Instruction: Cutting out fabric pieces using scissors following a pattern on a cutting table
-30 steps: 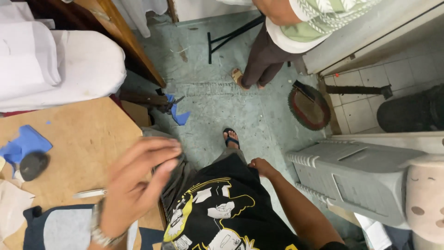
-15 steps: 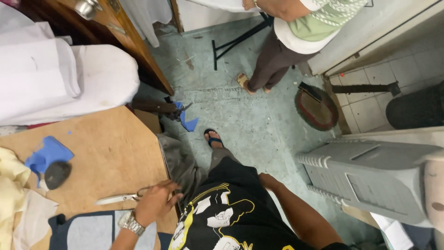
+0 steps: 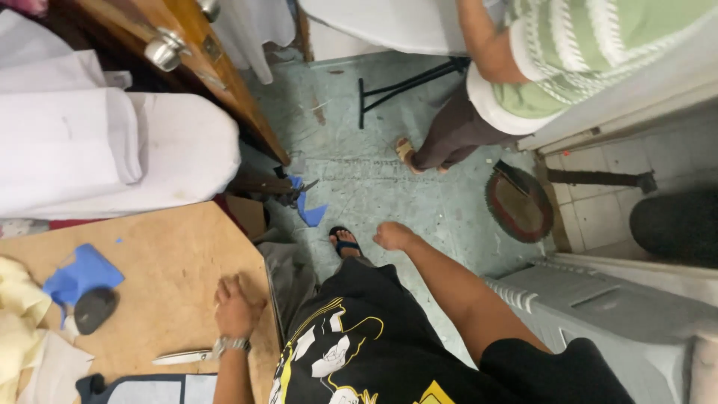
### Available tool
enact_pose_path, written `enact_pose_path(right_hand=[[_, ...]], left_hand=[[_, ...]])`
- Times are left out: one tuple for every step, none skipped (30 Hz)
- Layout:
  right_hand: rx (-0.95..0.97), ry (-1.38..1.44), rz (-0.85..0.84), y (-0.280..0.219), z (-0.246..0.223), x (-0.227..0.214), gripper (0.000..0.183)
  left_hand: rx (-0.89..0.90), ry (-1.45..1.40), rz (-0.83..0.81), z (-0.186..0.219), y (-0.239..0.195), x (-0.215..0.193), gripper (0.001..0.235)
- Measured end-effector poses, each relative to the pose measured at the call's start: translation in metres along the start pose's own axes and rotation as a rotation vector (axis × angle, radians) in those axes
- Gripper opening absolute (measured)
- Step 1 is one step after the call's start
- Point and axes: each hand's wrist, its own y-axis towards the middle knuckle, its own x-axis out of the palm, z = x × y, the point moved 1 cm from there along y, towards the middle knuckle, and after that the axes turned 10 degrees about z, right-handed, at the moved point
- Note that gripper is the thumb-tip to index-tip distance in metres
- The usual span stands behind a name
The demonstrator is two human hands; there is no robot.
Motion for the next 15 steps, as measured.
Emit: enact_pose_path(right_hand=[[-0.069, 0.018, 0.04, 0.018, -0.016, -0.014, 0.065], [-0.073, 0.018, 0.044, 0.027, -0.031, -0.023, 0.065], [-0.126, 0.048, 0.073, 0.035, -0.044, -0.033, 0.063], [-0.176, 0.083, 0.101, 0.041, -0.058, -0.039, 0.06], [-0.176, 0.088, 0.102, 0.041, -0.067, -0.043, 0.06], [-0.197, 0.086, 0.092, 0.039, -0.076, -0.048, 0.053], [-0.218, 0.084, 0.082, 0.036, -0.085, -0.052, 0.049], [-0.214, 0.098, 0.086, 0.036, -0.085, -0.048, 0.049], [-0.171, 0.098, 0.056, 0.036, -0.084, -0.044, 0.062], [-0.128, 0.101, 0.026, 0.034, -0.084, -0.037, 0.075], [-0.124, 0.118, 0.03, 0.034, -0.071, -0.029, 0.075], [-0.111, 0.072, -0.003, 0.037, -0.06, -0.019, 0.055], [-0.099, 0.027, -0.035, 0.038, -0.051, -0.009, 0.038], [-0.1, 0.038, -0.031, 0.05, -0.026, 0.009, 0.038], [-0.101, 0.037, -0.067, 0.062, -0.002, 0.029, 0.038]], left_hand=[[-0.032, 0.109, -0.017, 0.009, 0.008, 0.004, 0.136], [-0.032, 0.11, -0.011, 0.019, 0.01, -0.002, 0.136], [-0.102, 0.077, -0.068, 0.03, 0.012, -0.008, 0.138], [-0.169, 0.049, -0.128, 0.039, 0.013, -0.013, 0.141], [-0.166, 0.052, -0.127, 0.04, 0.011, -0.01, 0.141], [-0.19, 0.059, -0.161, 0.04, 0.012, -0.008, 0.149], [-0.215, 0.066, -0.195, 0.041, 0.012, -0.006, 0.158], [-0.205, 0.077, -0.195, 0.039, 0.009, -0.007, 0.158], [-0.188, 0.075, -0.215, 0.036, 0.006, -0.007, 0.161], [-0.169, 0.076, -0.235, 0.032, 0.001, -0.008, 0.165], [-0.158, 0.09, -0.235, 0.03, 0.003, -0.004, 0.165], [-0.125, 0.095, -0.208, 0.026, 0.005, 0.0, 0.168], [-0.091, 0.101, -0.181, 0.022, 0.006, 0.004, 0.17], [-0.084, 0.11, -0.177, 0.021, 0.007, 0.006, 0.17], [-0.07, 0.109, -0.143, 0.02, 0.008, 0.008, 0.17]])
